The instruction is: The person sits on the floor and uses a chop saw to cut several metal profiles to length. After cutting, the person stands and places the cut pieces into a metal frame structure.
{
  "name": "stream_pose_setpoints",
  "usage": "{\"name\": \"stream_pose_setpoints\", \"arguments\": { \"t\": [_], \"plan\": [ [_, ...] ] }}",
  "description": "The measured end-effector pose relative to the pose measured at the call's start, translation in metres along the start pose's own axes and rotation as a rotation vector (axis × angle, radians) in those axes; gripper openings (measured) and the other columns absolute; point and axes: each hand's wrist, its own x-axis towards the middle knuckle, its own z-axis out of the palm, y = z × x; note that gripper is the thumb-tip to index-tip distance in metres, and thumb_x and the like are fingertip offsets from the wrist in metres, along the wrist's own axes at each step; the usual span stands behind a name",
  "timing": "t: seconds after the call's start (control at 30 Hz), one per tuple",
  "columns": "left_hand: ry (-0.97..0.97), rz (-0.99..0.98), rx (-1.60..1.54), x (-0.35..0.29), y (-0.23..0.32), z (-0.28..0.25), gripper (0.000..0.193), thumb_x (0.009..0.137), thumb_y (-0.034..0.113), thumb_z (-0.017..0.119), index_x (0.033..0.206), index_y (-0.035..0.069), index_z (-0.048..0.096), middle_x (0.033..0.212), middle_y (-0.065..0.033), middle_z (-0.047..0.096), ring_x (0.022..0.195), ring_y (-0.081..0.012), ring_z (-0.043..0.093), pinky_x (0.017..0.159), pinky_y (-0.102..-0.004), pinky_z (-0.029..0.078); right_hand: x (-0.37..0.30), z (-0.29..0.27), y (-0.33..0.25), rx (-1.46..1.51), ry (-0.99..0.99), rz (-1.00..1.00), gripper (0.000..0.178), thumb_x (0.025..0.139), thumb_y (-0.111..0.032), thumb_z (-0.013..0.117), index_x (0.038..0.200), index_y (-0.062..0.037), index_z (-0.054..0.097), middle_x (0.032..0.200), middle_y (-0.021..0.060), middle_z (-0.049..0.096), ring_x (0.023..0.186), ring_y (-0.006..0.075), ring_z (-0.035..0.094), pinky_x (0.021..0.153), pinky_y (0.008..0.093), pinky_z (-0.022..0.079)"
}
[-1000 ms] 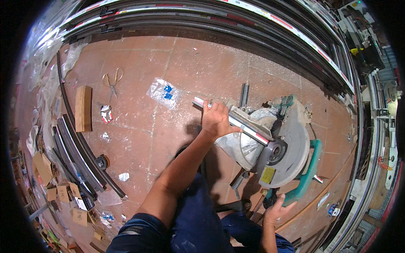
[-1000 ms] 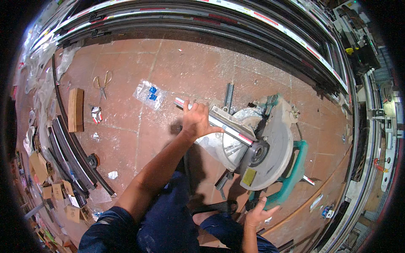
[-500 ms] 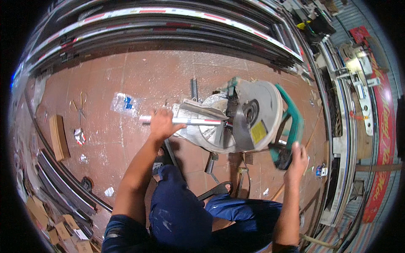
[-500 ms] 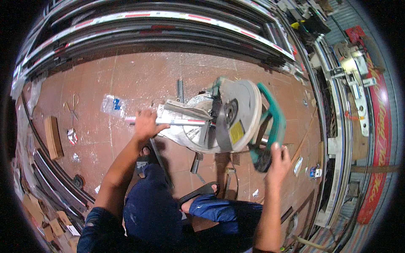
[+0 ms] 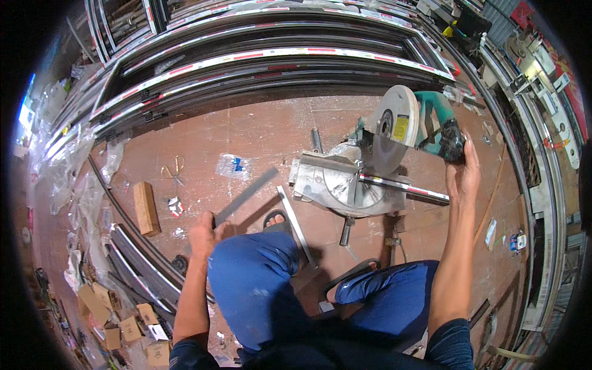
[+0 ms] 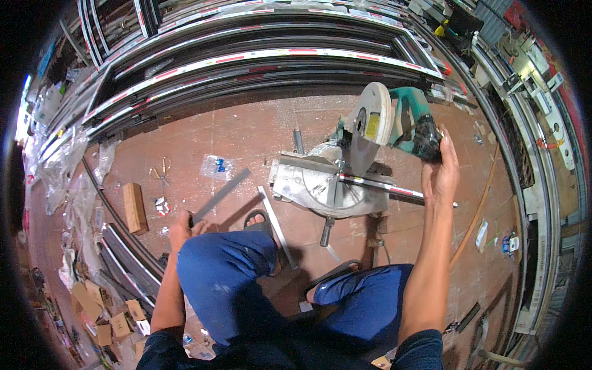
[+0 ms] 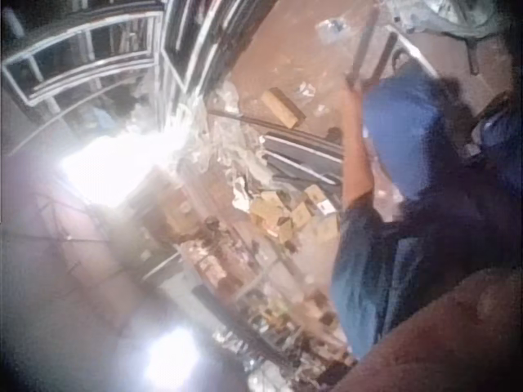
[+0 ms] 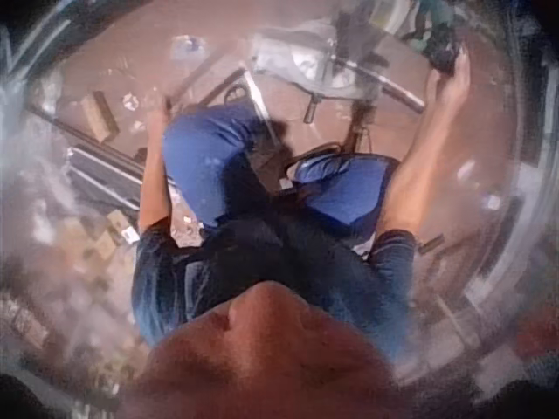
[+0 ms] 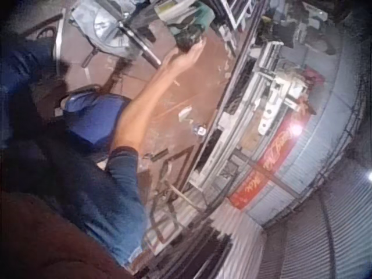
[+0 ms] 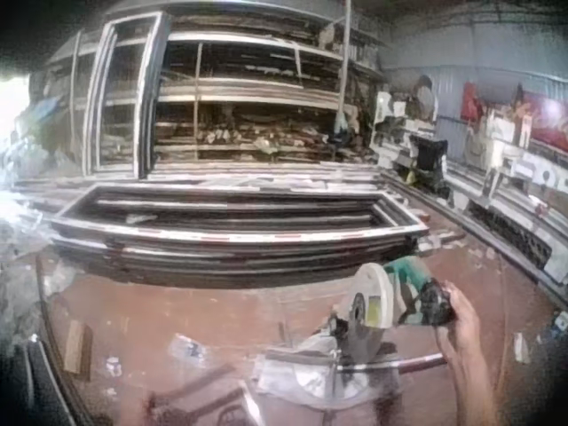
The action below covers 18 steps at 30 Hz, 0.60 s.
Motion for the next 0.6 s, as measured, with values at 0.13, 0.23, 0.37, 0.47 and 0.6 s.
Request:
{"name": "stream_pose_setpoints", "arguments": {
  "t": [0.13, 0.23, 0.37, 0.47, 0.6],
  "plan": [
    [0.255, 0.081, -0.064, 0.014, 0.01, -0.074, 0.044, 0.084, 0.026, 0.091, 0.115, 0.005, 0.067, 0.098, -0.0195, 0.068, 0.09, -0.0405, 0.07, 0.076, -0.0482, 0.054, 0.001, -0.007, 0.003, 0.073, -0.004, 0.029, 0.055, 0.111, -0.025, 0.062, 0.158, 0.001, 0.051, 0.147, 0.0135, 0.065, 0.132, 0.024, 0.063, 0.116, 0.0424, 0.047],
    [0.325, 0.158, -0.06, 0.021, 0.035, -0.114, 0.044, 0.084, 0.024, 0.091, 0.12, 0.006, 0.072, 0.098, -0.0166, 0.068, 0.089, -0.0371, 0.07, 0.077, -0.0458, 0.054, 0.004, -0.016, 0.001, 0.054, -0.03, 0.025, 0.055, 0.11, -0.021, 0.061, 0.158, 0.0015, 0.051, 0.147, 0.0133, 0.065, 0.131, 0.0228, 0.064, 0.113, 0.0406, 0.048],
    [0.259, 0.181, -0.004, 0.018, 0.075, -0.142, 0.034, 0.085, 0.016, 0.086, 0.114, 0.004, 0.073, 0.098, -0.0164, 0.066, 0.089, -0.0369, 0.069, 0.077, -0.0458, 0.054, 0.006, -0.011, -0.002, 0.158, -0.004, 0.016, 0.051, 0.104, -0.006, 0.058, 0.153, 0.0079, 0.055, 0.135, 0.0145, 0.07, 0.119, 0.0203, 0.067, 0.11, 0.0377, 0.05],
    [0.199, 0.297, -0.006, 0.012, 0.098, -0.143, 0.03, 0.083, 0.011, 0.083, 0.111, 0.005, 0.072, 0.097, -0.0166, 0.066, 0.09, -0.0377, 0.069, 0.079, -0.0468, 0.054, 0.005, -0.002, 0.001, 0.148, 0.023, 0.03, 0.052, 0.102, -0.007, 0.059, 0.153, 0.0065, 0.056, 0.128, 0.0113, 0.072, 0.11, 0.0173, 0.067, 0.099, 0.0341, 0.052],
    [0.102, 0.251, -0.019, 0.015, 0.105, -0.141, 0.031, 0.082, 0.012, 0.084, 0.111, 0.005, 0.073, 0.097, -0.0169, 0.068, 0.091, -0.0384, 0.07, 0.082, -0.0463, 0.055, 0.006, 0.001, 0.0, 0.058, 0.065, 0.011, 0.044, 0.103, -0.014, 0.063, 0.145, 0.0005, 0.066, 0.118, 0.005, 0.074, 0.098, 0.0134, 0.066, 0.083, 0.0298, 0.05]
  ]
}}
